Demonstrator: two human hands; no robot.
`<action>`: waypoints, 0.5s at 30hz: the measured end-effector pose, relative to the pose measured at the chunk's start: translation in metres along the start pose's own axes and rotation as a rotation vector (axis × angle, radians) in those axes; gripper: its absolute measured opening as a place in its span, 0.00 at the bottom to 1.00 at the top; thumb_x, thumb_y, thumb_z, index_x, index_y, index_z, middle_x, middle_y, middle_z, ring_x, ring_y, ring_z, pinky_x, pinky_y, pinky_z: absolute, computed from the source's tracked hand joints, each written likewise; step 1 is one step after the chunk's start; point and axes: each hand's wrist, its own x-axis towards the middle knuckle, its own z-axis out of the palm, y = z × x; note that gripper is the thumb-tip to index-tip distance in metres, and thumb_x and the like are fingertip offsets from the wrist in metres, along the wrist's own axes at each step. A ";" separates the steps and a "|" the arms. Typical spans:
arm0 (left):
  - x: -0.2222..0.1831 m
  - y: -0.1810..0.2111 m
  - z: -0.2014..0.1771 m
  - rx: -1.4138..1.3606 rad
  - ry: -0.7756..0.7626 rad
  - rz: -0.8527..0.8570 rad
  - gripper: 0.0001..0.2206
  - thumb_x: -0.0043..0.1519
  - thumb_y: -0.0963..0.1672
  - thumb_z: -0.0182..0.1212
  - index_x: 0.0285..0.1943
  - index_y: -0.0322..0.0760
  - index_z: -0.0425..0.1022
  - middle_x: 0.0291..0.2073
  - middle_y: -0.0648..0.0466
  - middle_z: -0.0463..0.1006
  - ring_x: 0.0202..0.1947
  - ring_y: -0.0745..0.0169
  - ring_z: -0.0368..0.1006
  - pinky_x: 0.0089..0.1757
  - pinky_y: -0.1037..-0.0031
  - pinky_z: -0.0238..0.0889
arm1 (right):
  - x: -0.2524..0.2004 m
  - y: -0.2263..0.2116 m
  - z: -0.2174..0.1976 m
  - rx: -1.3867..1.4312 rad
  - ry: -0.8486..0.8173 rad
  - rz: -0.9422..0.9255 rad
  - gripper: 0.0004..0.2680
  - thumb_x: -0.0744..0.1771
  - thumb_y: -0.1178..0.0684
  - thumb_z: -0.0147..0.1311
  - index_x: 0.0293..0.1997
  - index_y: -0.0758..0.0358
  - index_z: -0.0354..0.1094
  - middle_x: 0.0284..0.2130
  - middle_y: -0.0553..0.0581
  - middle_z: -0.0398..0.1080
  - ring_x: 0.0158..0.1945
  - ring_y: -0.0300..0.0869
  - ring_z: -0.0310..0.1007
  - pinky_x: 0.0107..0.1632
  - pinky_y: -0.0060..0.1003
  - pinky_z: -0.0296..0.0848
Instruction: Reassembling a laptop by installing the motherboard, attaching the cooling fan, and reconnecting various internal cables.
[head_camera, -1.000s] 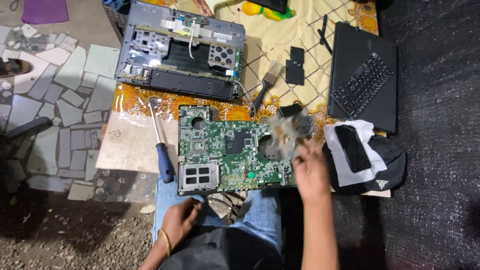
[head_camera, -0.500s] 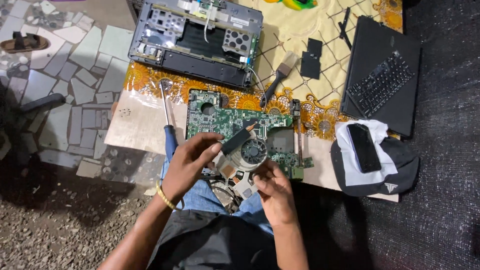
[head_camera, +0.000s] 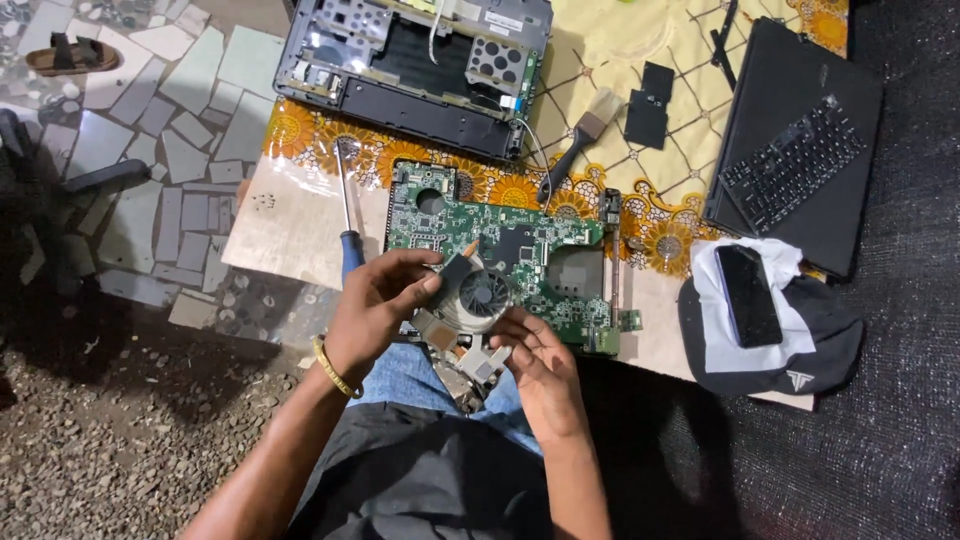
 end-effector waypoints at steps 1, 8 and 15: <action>-0.003 0.002 0.001 -0.053 0.056 -0.053 0.16 0.64 0.38 0.71 0.61 0.29 0.84 0.38 0.50 0.85 0.36 0.64 0.79 0.41 0.74 0.74 | 0.000 -0.001 0.002 -0.008 0.037 -0.013 0.27 0.64 0.56 0.67 0.73 0.76 0.64 0.56 0.67 0.75 0.55 0.47 0.76 0.60 0.38 0.71; -0.021 0.000 0.014 -0.264 0.285 -0.068 0.23 0.62 0.34 0.69 0.70 0.24 0.79 0.44 0.48 0.84 0.41 0.61 0.79 0.45 0.73 0.77 | -0.013 0.030 -0.001 0.030 0.136 -0.063 0.22 0.67 0.59 0.62 0.70 0.78 0.65 0.55 0.70 0.76 0.57 0.53 0.79 0.60 0.44 0.77; -0.044 -0.028 0.052 -0.536 0.282 0.015 0.22 0.62 0.31 0.69 0.62 0.32 0.70 0.39 0.54 0.77 0.37 0.68 0.74 0.43 0.75 0.74 | -0.002 0.039 0.040 0.008 0.196 0.095 0.17 0.68 0.59 0.62 0.65 0.74 0.71 0.55 0.64 0.79 0.50 0.46 0.79 0.50 0.39 0.77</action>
